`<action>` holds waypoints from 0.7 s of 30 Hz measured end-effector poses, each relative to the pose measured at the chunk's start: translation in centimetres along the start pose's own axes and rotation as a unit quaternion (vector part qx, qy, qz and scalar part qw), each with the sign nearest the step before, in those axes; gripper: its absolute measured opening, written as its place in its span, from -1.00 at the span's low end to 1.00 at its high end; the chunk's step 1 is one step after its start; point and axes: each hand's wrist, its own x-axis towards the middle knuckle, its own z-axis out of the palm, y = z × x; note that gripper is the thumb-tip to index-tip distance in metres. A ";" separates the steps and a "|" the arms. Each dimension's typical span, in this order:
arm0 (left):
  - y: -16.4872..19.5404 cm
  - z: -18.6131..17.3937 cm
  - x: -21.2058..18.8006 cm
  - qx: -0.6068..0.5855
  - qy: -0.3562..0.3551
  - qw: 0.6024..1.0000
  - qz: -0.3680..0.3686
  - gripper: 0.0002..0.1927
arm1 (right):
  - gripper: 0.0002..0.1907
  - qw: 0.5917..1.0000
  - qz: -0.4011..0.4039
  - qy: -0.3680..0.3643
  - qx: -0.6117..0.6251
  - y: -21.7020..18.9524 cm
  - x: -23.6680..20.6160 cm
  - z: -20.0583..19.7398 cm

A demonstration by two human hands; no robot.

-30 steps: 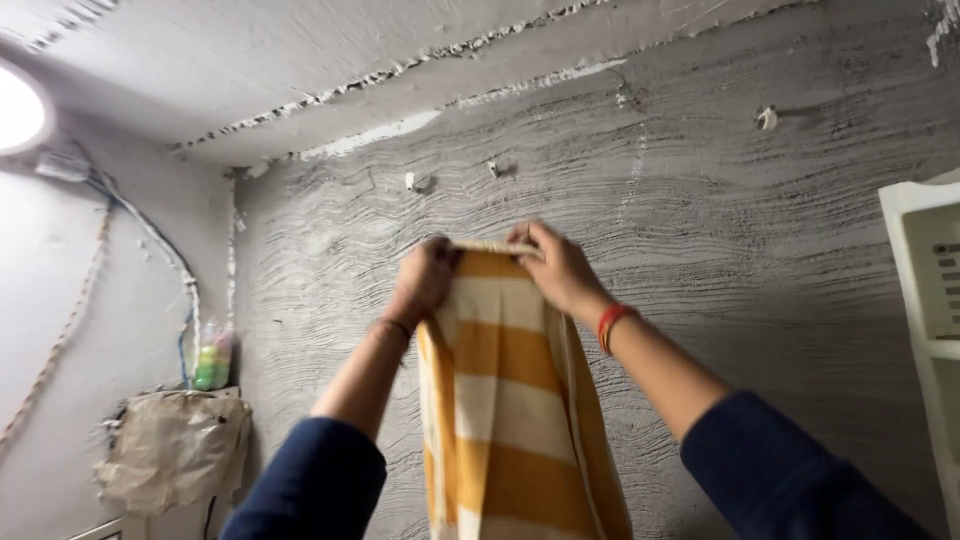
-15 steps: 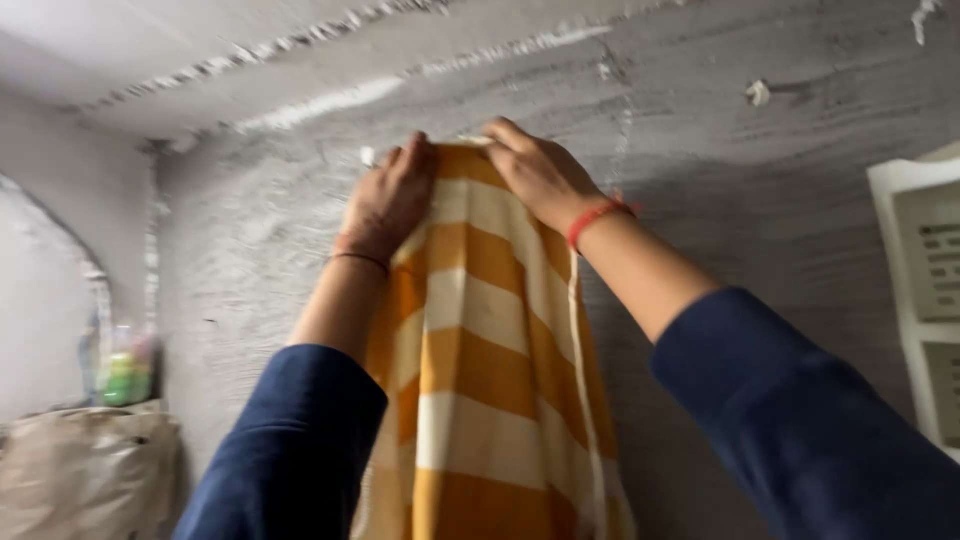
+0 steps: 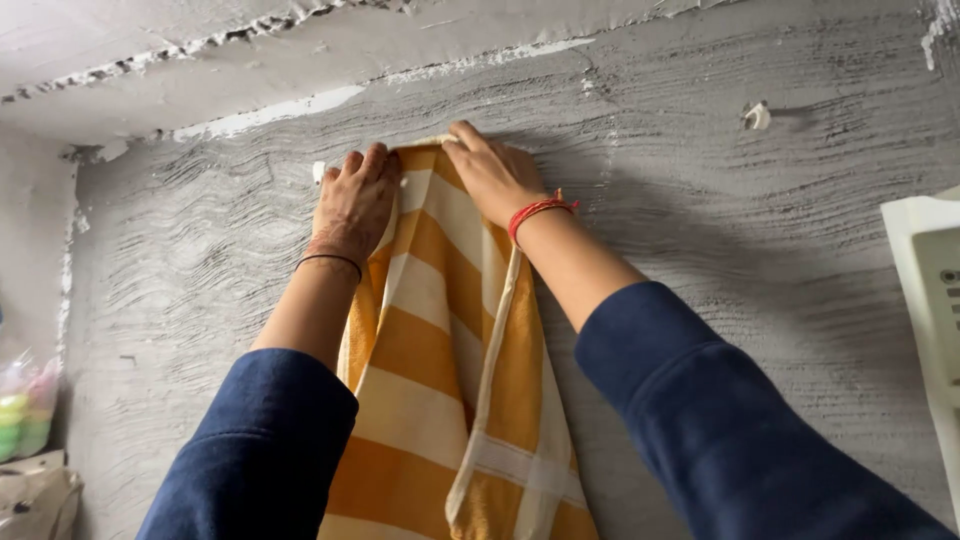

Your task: The person hangs a striped towel on a wall hook in a bathroom, then picks up jars of cream from the ledge beside the toilet and places them onto a wall-mounted plastic corner shelf, arranging them on the tiers. They then gather toothbrushes and place them into a small blue wall holder, adjusting the shelf items at the end.

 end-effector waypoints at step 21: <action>7.1 0.1 -4.8 -0.315 0.037 0.928 -0.193 -0.72 | -0.53 0.973 0.050 0.107 0.196 -1.3 -8.9 1.5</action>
